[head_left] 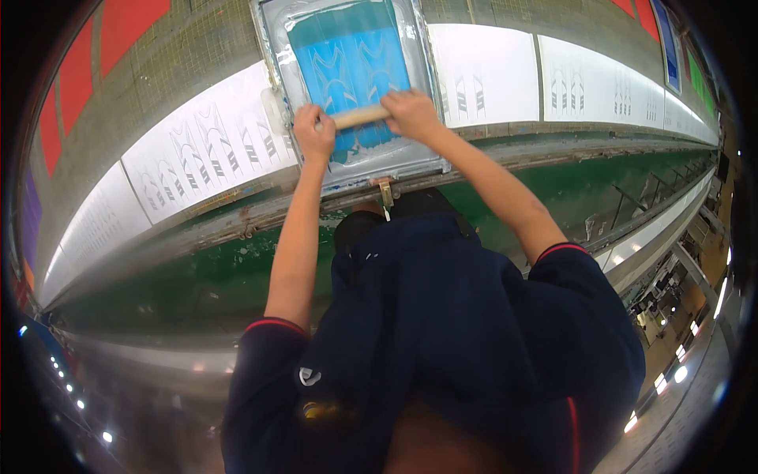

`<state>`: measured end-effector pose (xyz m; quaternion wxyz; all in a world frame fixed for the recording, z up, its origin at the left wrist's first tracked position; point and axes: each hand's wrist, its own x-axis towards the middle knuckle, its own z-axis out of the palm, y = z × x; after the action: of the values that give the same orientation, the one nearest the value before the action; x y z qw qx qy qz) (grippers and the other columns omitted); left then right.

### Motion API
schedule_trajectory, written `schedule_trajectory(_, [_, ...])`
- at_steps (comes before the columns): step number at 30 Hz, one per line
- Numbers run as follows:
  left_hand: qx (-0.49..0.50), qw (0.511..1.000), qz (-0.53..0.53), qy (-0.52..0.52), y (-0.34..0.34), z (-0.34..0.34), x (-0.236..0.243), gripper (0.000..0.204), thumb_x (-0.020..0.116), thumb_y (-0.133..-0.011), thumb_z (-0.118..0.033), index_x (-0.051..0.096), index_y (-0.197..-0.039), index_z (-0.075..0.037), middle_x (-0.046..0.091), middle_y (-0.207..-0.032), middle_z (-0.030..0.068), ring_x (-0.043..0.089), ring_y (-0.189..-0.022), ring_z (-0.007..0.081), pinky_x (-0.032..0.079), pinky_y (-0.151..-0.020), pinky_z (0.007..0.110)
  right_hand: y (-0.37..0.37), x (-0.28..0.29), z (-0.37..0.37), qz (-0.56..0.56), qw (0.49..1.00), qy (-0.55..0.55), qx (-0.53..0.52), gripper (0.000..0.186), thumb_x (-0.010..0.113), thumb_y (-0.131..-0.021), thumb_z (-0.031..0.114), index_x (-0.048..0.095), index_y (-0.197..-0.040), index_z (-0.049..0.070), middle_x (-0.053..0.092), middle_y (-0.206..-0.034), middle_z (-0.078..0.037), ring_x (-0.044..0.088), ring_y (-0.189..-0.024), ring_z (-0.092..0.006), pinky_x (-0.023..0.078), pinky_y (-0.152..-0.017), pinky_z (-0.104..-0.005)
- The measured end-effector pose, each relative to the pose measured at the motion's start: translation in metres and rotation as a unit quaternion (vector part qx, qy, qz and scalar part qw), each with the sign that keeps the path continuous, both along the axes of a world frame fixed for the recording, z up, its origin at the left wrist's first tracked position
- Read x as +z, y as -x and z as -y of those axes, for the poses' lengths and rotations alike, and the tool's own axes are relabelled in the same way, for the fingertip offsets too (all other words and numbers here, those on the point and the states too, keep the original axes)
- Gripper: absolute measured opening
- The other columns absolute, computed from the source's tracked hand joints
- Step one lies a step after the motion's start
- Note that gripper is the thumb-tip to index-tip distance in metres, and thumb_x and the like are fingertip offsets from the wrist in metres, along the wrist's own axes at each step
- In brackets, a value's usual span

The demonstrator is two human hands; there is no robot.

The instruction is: Manually screen printing patterns onto fabric using a frame and squeegee at an industrial table.

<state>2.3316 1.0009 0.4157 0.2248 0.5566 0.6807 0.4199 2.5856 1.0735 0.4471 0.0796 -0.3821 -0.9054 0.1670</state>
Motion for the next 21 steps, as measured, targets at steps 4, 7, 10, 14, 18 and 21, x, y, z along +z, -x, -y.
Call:
schedule_trajectory(4, [-0.038, 0.999, 0.012, 0.027, -0.024, 0.091, 0.015, 0.014, 0.060, -0.087, -0.011, 0.056, -0.080, 0.000, 0.054, -0.082, 0.0202, 0.054, -0.083, 0.0420, 0.043, -0.077, 0.049, -0.031, 0.012, 0.098, -0.024, 1.000, 0.018, -0.002, 0.030, 0.082, -0.072, 0.018, 0.066, -0.096, 0.012, 0.068, -0.093, -0.006, 0.072, -0.088, -0.0281, 0.054, -0.081, -0.0433])
schedule_trajectory(7, [-0.060, 0.996, -0.019, 0.060, -0.027, 0.132, 0.024, 0.017, 0.064, -0.089, -0.016, 0.058, -0.082, -0.002, 0.057, -0.086, 0.0184, 0.055, -0.089, 0.0421, 0.044, -0.082, 0.050, -0.037, 0.014, 0.134, -0.019, 1.000, 0.024, -0.003, 0.029, 0.079, -0.072, 0.015, 0.065, -0.097, 0.010, 0.068, -0.095, -0.009, 0.070, -0.088, -0.0302, 0.054, -0.082, -0.0455])
schedule_trajectory(10, [-0.104, 0.986, -0.106, 0.072, -0.008, 0.127, 0.027, 0.024, 0.074, -0.093, -0.027, 0.070, -0.088, -0.005, 0.069, -0.094, 0.0166, 0.061, -0.099, 0.0421, 0.047, -0.090, 0.051, -0.037, 0.016, 0.138, -0.035, 0.999, 0.013, -0.026, 0.030, 0.077, -0.069, 0.014, 0.064, -0.095, 0.009, 0.065, -0.093, -0.009, 0.069, -0.088, -0.0332, 0.054, -0.082, -0.0462])
schedule_trajectory(14, [0.155, 0.984, -0.013, 0.082, 0.050, 0.048, 0.017, 0.028, 0.069, -0.099, -0.024, 0.077, -0.119, -0.005, 0.071, -0.111, 0.0164, 0.064, -0.109, 0.0339, 0.050, -0.098, 0.046, -0.034, 0.024, 0.124, 0.017, 0.997, 0.070, -0.041, 0.031, 0.081, -0.071, 0.016, 0.066, -0.097, 0.009, 0.068, -0.094, -0.010, 0.069, -0.092, -0.0341, 0.054, -0.087, -0.0484])
schedule_trajectory(18, [0.239, 0.921, 0.233, 0.200, 0.091, -0.029, -0.004, 0.048, 0.068, -0.105, -0.035, 0.067, -0.147, -0.014, 0.067, -0.106, 0.0172, 0.063, -0.095, 0.0221, 0.053, -0.087, 0.042, -0.031, 0.024, 0.117, 0.056, 0.992, 0.103, -0.045, 0.034, 0.089, -0.072, 0.023, 0.070, -0.098, 0.011, 0.070, -0.095, -0.008, 0.072, -0.095, -0.0322, 0.054, -0.088, -0.0484])
schedule_trajectory(21, [0.219, 0.947, 0.153, 0.177, 0.087, -0.053, -0.019, 0.050, 0.066, -0.104, -0.037, 0.067, -0.144, -0.007, 0.074, -0.108, 0.0168, 0.071, -0.100, 0.0264, 0.055, -0.092, 0.044, -0.036, 0.018, 0.117, 0.072, 0.989, 0.117, -0.046, 0.031, 0.086, -0.075, 0.023, 0.072, -0.100, 0.011, 0.073, -0.098, -0.008, 0.073, -0.097, -0.0317, 0.055, -0.086, -0.0493])
